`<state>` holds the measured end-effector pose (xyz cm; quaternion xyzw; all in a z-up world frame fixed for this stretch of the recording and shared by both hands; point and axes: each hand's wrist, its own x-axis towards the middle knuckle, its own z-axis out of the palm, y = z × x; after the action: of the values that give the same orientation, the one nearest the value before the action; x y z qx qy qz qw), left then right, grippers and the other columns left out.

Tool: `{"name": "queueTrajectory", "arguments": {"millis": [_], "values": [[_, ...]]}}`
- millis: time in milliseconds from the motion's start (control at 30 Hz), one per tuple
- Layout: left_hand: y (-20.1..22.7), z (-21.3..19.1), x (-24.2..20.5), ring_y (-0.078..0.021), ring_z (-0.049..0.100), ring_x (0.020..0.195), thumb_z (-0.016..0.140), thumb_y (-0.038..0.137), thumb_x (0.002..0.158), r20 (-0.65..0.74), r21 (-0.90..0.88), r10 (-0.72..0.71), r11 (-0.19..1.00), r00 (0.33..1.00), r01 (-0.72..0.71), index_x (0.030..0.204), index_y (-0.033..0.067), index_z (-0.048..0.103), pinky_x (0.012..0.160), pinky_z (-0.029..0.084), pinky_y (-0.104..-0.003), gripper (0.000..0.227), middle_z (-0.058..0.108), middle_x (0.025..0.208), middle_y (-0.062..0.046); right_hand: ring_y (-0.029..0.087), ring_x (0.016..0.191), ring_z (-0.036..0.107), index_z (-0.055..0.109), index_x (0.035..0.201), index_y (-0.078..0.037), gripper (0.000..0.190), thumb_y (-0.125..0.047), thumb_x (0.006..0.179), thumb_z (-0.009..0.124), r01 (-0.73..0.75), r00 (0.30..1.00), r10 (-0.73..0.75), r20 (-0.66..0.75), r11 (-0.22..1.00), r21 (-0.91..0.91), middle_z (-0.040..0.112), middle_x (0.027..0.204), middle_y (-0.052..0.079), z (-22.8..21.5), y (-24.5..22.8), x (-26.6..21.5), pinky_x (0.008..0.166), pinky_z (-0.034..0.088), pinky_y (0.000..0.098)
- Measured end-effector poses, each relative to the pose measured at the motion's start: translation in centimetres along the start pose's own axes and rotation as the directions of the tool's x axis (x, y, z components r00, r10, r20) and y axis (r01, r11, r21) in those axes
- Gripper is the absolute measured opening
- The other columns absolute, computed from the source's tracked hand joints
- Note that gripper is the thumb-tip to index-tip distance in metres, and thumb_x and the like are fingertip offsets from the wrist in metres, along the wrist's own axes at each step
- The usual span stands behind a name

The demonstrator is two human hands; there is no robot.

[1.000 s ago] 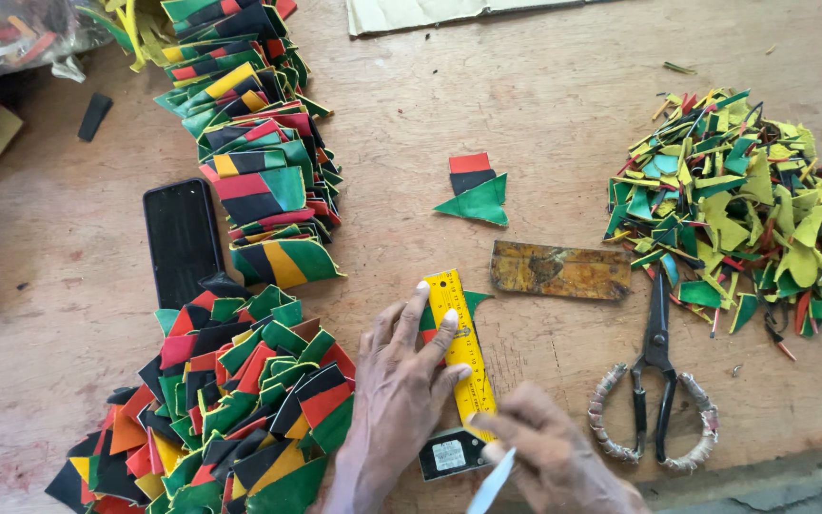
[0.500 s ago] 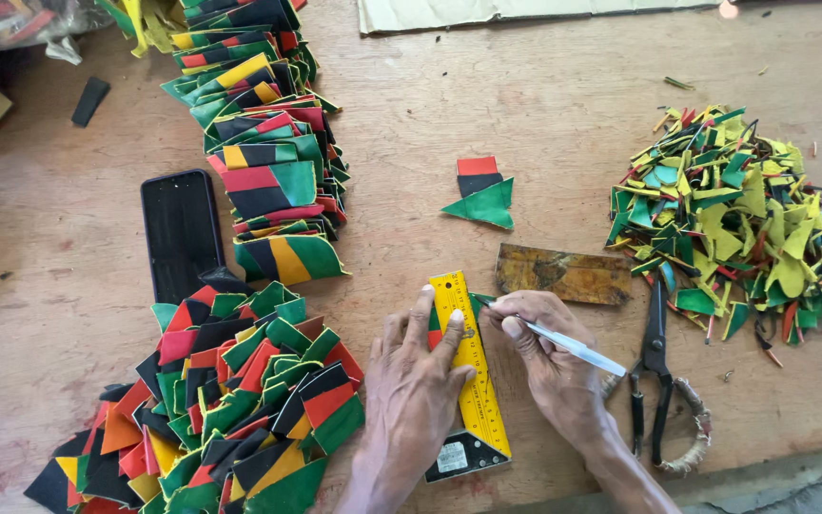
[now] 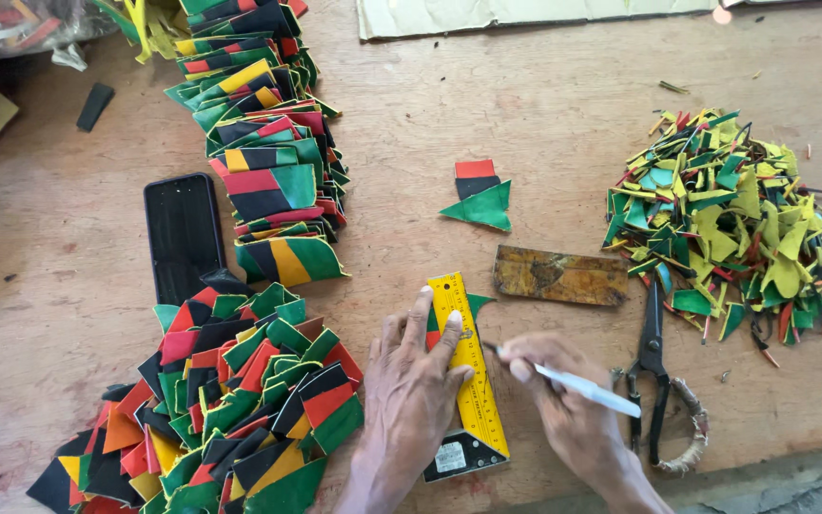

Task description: The person repeatedly picks up small multicolored fabric pieces, places a yellow ruler on them, and marks lines with a white pen. Finished pieces are stacked nearby while scraps accumulate on the table.

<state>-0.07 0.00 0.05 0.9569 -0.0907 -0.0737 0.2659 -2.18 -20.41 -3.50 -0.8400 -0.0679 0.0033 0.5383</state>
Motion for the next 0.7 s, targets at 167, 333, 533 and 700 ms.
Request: {"name": "queueTrajectory", "arguments": {"millis": [167,333,533,700], "values": [[-0.3,-0.1,0.1,-0.0364,0.046,0.125,0.080,0.023,0.078,0.007,-0.006,0.041,0.999,0.999,-0.041,0.133,0.0105,0.064,0.100,0.041,-0.048,0.059,0.039,0.153,-0.021,0.023,0.104,0.070,0.065,0.105,-0.008,0.016,-0.001,0.091,0.062,0.104,0.975,-0.106,0.195,0.994,0.022,0.065,0.102,0.009,-0.7,0.5,-4.1,0.086,0.057,0.0328],[-1.4,-0.7,-0.6,-0.0374,0.048,0.128,0.079,0.002,0.071,-0.087,-0.146,0.115,0.981,0.989,-0.127,0.151,-0.0024,0.042,0.108,0.043,-0.043,0.088,0.050,0.146,-0.020,0.032,0.094,0.061,0.068,0.136,-0.010,0.070,-0.022,0.070,0.088,0.305,0.867,-0.157,0.472,0.918,-0.255,0.060,0.101,0.014,0.2,1.2,-5.4,0.081,0.050,0.0416],[-0.6,-1.7,-0.6,-0.0378,0.049,0.122,0.079,0.000,0.071,-0.081,-0.239,0.081,0.966,0.993,-0.098,0.151,-0.0047,0.035,0.107,0.041,-0.044,0.092,0.056,0.129,-0.019,0.026,0.091,0.067,0.069,0.111,-0.019,0.045,-0.013,0.069,0.085,0.058,0.899,0.129,0.418,0.912,-0.406,0.061,0.096,0.009,-1.2,0.4,-5.1,0.077,0.055,0.0374],[-0.5,-1.6,0.2,-0.0401,0.050,0.120,0.079,0.000,0.069,-0.134,-0.208,0.117,0.968,0.984,-0.143,0.149,-0.0049,0.037,0.105,0.041,-0.047,0.090,0.055,0.131,-0.021,0.030,0.090,0.061,0.065,0.137,-0.012,0.074,-0.023,0.068,0.088,0.335,0.883,-0.224,0.412,0.916,-0.220,0.058,0.102,0.015,-0.8,-0.6,-3.9,0.076,0.051,0.0393]]}}
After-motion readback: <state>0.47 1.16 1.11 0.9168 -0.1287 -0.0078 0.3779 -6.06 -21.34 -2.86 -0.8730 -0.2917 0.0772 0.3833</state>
